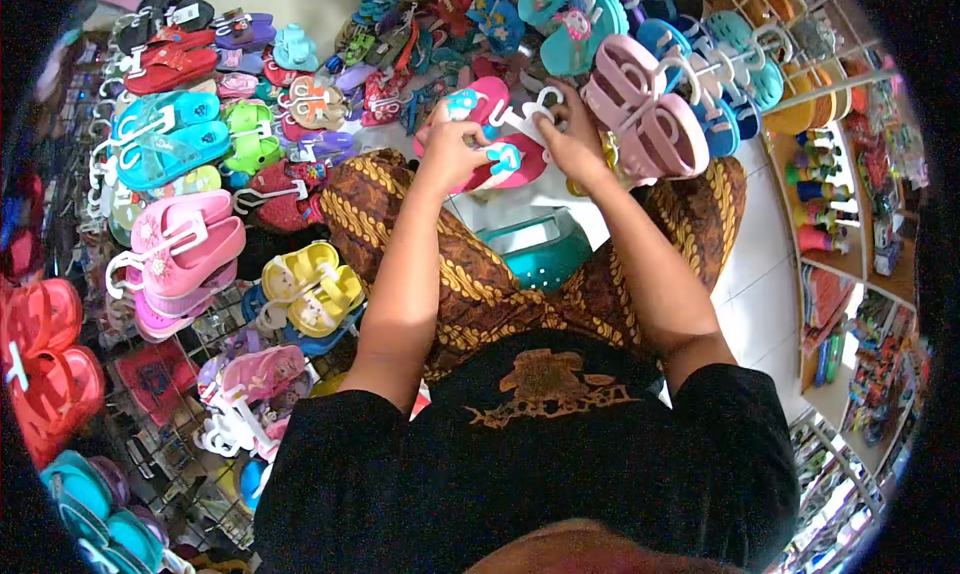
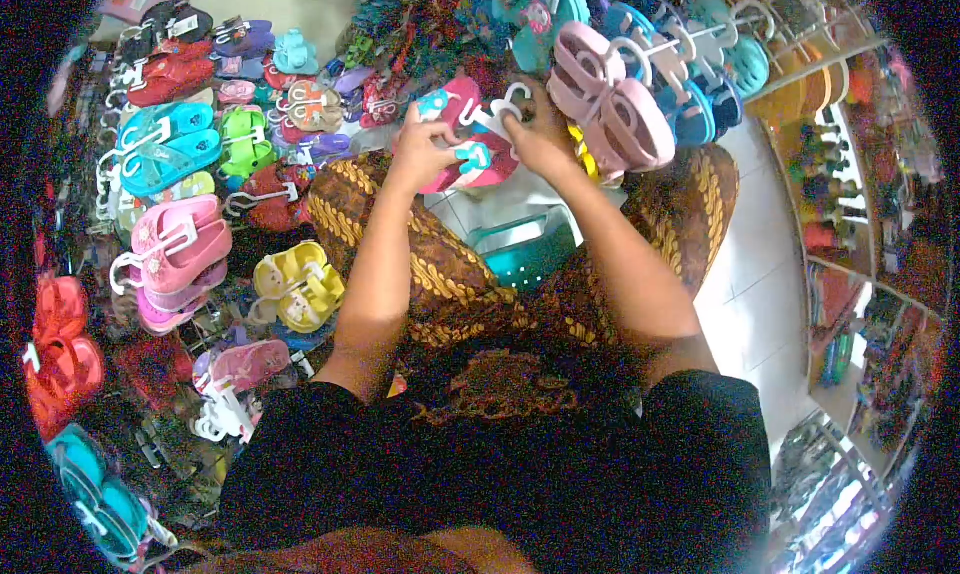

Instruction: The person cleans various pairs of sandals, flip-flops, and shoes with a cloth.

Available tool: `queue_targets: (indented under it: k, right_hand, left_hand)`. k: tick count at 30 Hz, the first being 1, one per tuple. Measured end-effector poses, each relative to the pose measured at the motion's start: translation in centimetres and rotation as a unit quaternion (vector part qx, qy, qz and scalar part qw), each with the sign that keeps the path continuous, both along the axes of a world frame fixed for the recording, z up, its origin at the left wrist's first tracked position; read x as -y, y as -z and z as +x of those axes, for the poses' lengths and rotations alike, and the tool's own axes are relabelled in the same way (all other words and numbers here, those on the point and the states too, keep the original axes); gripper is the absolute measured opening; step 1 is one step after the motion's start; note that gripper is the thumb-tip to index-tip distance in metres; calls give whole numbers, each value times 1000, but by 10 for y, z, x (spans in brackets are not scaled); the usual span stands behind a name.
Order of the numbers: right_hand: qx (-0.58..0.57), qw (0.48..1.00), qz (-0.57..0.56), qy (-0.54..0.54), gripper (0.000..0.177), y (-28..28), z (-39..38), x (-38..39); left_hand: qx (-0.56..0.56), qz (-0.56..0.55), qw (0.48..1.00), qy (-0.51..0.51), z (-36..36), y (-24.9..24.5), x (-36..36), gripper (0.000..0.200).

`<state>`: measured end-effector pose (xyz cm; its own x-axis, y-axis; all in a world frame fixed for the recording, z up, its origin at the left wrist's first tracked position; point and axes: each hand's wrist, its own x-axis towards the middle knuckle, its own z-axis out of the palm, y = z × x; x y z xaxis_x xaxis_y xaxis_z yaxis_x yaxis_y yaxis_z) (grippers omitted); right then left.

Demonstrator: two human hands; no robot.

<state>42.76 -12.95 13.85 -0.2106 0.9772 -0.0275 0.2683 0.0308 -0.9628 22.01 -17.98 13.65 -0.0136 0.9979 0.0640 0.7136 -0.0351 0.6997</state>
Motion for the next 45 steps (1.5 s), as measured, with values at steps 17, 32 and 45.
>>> queue_targets:
  k: [17,32,45]
  right_hand:
    - [-35,995,-86,-43,53,-23,-12,9]
    - [-85,990,-112,16,54,18,-26,2]
    - [4,994,-105,-7,58,3,-21,-4]
  left_hand:
    - [-46,23,999,2,18,-6,21,24]
    - [15,19,1000,-14,2,1,26,24]
    - [-69,-22,997,-38,-9,-5,27,27]
